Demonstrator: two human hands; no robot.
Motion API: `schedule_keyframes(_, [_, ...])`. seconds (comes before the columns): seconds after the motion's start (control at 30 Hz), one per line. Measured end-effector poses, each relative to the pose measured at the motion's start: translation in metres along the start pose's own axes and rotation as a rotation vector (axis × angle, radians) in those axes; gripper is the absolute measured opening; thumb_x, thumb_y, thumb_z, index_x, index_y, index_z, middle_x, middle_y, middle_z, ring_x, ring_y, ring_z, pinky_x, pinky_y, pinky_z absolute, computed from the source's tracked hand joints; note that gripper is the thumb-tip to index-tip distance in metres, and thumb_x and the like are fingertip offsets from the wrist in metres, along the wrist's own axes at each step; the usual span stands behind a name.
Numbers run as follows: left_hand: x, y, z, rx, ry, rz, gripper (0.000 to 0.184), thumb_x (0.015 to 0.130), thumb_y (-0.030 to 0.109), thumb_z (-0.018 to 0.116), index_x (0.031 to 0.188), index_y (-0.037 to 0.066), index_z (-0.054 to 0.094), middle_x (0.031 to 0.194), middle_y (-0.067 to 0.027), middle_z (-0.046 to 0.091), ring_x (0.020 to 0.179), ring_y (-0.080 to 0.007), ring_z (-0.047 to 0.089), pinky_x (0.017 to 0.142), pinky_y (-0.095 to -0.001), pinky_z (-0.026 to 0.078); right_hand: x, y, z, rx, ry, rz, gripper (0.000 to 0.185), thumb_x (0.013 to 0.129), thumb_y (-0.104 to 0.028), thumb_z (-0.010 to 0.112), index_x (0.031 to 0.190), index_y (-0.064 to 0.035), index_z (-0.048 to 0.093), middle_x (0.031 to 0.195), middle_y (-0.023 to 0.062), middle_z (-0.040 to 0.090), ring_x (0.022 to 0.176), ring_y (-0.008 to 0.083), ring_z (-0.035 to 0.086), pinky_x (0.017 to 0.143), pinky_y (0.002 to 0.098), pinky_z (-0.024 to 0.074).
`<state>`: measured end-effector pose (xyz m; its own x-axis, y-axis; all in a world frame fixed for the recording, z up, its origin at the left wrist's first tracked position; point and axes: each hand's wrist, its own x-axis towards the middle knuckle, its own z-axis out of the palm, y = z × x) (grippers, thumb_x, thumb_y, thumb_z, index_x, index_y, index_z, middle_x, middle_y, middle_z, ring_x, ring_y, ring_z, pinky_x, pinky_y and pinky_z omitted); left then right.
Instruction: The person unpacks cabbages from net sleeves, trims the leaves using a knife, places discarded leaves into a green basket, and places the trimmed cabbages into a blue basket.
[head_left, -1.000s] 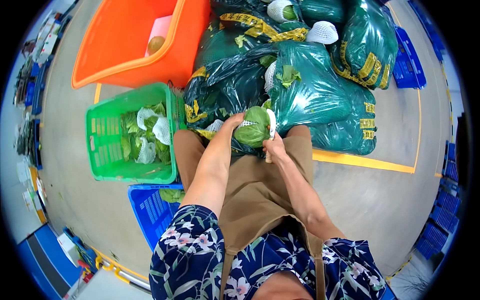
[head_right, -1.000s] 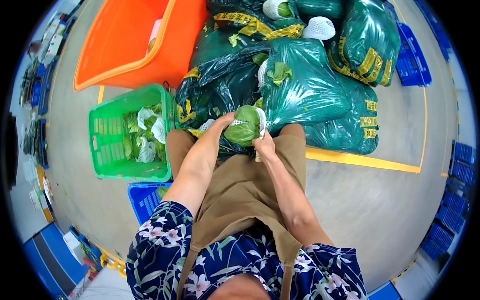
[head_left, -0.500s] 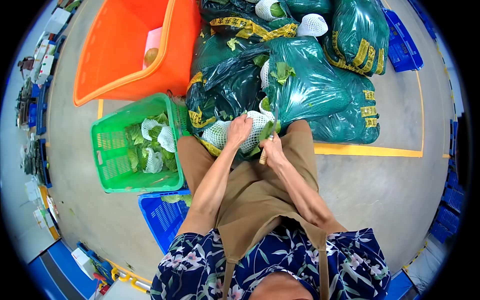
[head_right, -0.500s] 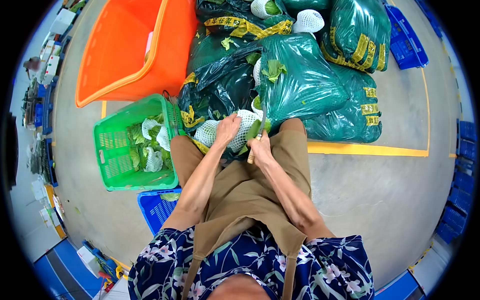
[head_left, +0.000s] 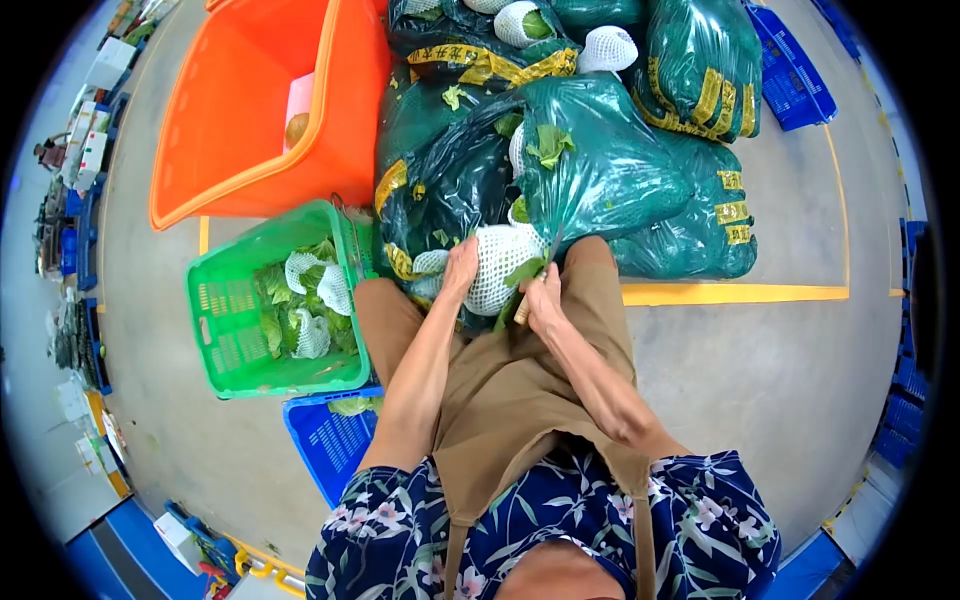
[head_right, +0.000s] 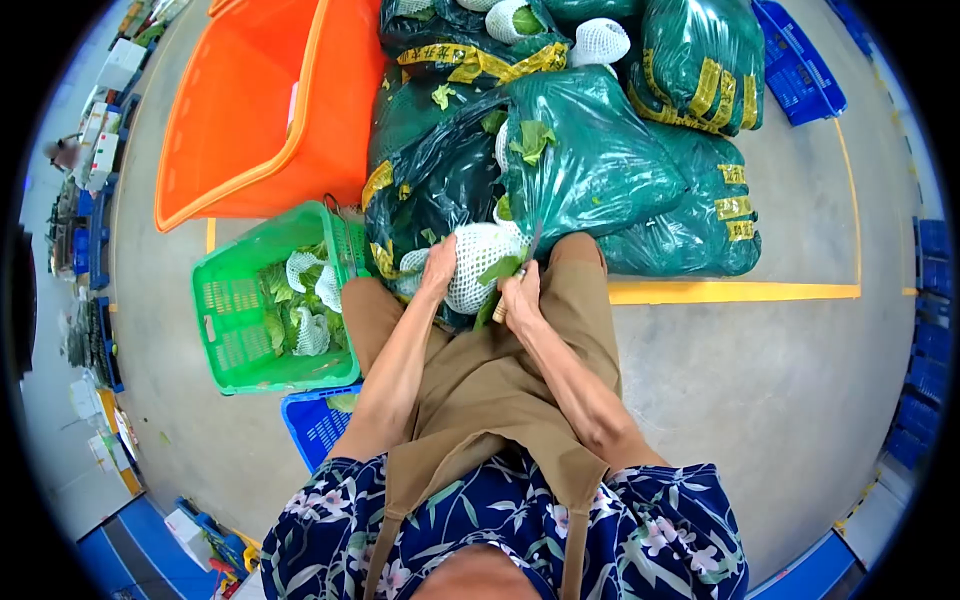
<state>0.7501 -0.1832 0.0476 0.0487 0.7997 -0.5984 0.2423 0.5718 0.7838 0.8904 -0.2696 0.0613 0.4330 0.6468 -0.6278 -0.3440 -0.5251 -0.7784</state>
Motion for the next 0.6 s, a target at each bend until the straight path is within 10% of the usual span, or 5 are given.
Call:
schedule_keyframes(0.1, [-0.038, 0.058, -0.007, 0.356, 0.261, 0.668, 0.042, 0.093, 0.03, 0.041, 0.105, -0.002, 0.066, 0.112, -0.0203, 0.064, 0.106, -0.0382, 0.056, 0.096, -0.0382, 0.041, -0.022, -0.032, 0.003, 0.259, -0.123, -0.034, 0.042, 0.081, 0.008, 0.042, 0.122, -0.0011, 0.044, 0.104, 0.0093, 0.055, 0.091, 0.0195, 0.054, 0.077, 0.0327, 0.0466])
schedule_keyframes(0.33, [-0.013, 0.144, 0.059, 0.628, 0.083, 1.059, 0.044, 0.086, 0.042, 0.06, 0.104, 0.002, 0.066, 0.122, -0.0113, 0.06, 0.12, -0.0314, 0.047, 0.099, -0.0609, 0.023, 0.019, -0.069, -0.011, 0.659, -0.041, -0.185, 0.04, 0.087, 0.004, 0.039, 0.127, -0.0038, 0.044, 0.111, 0.0076, 0.056, 0.097, 0.0208, 0.057, 0.087, 0.0348, 0.0493])
schedule_keyframes(0.5, [-0.001, 0.132, 0.112, 0.75, 0.035, 1.117, 0.053, 0.076, 0.042, 0.07, 0.111, 0.004, 0.062, 0.135, -0.0076, 0.048, 0.132, -0.033, 0.033, 0.101, -0.0639, 0.017, 0.081, -0.115, -0.064, 0.163, -0.046, 0.044, 0.021, 0.076, 0.003, 0.055, 0.097, 0.004, 0.055, 0.084, 0.0137, 0.058, 0.067, 0.0243, 0.059, 0.052, 0.0391, 0.0533])
schedule_keyframes(0.6, [-0.004, 0.129, 0.128, 0.711, 0.059, 1.15, 0.037, 0.069, 0.023, 0.076, 0.102, 0.009, 0.067, 0.13, -0.0067, 0.05, 0.13, -0.0326, 0.036, 0.102, -0.0716, 0.012, 0.041, -0.156, -0.073, -0.082, 0.161, -0.279, 0.018, 0.084, -0.006, 0.055, 0.1, 0.0019, 0.054, 0.085, 0.0163, 0.059, 0.06, 0.0246, 0.061, 0.042, 0.0377, 0.0505])
